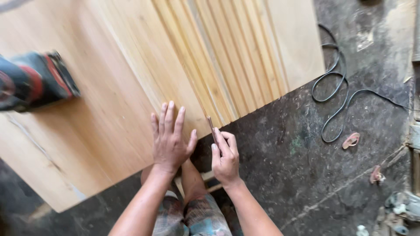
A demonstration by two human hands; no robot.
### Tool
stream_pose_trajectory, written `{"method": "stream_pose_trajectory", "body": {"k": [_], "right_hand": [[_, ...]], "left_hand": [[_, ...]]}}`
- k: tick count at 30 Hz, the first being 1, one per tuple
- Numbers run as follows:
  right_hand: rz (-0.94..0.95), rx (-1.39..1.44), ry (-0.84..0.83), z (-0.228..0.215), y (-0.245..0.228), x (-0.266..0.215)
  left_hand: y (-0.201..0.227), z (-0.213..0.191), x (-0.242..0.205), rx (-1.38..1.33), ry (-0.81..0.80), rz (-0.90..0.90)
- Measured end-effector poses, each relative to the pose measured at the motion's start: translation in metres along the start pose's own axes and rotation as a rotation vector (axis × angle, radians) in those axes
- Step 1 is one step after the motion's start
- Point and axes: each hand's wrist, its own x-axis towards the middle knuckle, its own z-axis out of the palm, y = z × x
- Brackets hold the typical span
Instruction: The person sands a large wooden surface using a sanding block, moving methodically along seams and grooves. A second person is visible in the background also sanding a separate section of the same surface.
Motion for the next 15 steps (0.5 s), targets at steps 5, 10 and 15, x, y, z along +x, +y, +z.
{"method": "stream_pose_trajectory", "body": {"k": [5, 10, 15], "right_hand": [[-0.067, -0.014, -0.072, 0.003, 0.018, -0.005], [-0.096, -0.105, -0.041, 0.006, 0.017, -0.006], [-0.113, -0.138, -0.030, 0.017, 0.012, 0.023]], "left_hand": [[-0.002, 0.002, 0.006, 0.036, -0.019, -0.019], [-0.005, 0.007, 0.004, -0.005, -0.010, -0.042], [-0.003, 0.006, 0.006, 0.002, -0.010, -0.049]]}}
